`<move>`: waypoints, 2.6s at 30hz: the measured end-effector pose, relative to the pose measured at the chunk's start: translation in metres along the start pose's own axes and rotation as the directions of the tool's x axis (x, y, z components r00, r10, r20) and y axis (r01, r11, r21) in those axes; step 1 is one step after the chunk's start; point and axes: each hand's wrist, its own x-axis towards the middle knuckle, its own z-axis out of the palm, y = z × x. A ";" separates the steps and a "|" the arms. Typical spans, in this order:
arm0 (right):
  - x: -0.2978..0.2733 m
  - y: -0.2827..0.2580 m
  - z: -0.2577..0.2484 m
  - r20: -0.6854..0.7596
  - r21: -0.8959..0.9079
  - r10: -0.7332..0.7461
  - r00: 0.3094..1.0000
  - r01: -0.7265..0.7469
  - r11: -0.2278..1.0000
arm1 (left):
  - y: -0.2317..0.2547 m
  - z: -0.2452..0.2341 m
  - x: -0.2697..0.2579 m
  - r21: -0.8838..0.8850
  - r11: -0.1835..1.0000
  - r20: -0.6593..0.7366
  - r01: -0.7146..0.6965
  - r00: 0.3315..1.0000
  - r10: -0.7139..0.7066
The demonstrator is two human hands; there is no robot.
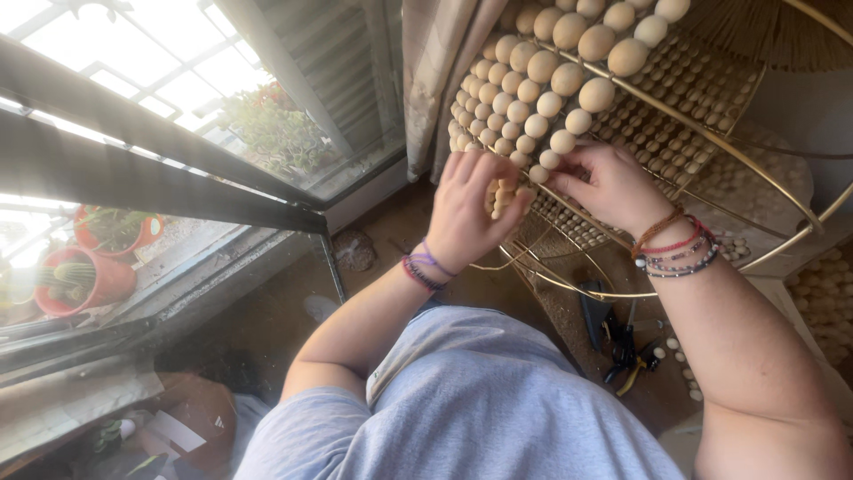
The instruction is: The person attaches strings of wooden beads to a wire frame by hand, threading the string around the metal ribs and securing them with knots to build a decorative lampshade.
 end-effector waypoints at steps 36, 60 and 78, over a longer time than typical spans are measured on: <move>0.056 0.014 -0.057 -0.176 0.962 0.363 0.915 0.082 0.260 | -0.021 0.034 0.173 0.038 0.965 0.336 -0.259 0.913 0.232; 0.057 0.016 -0.043 -0.155 0.987 0.432 0.889 0.126 0.096 | -0.020 0.028 0.180 -0.117 0.970 0.383 -0.213 0.892 0.242; -0.096 0.016 -0.158 -0.539 -0.557 -0.175 0.824 -0.193 0.808 | -0.019 0.020 0.157 -0.415 0.904 0.202 -0.107 0.957 0.206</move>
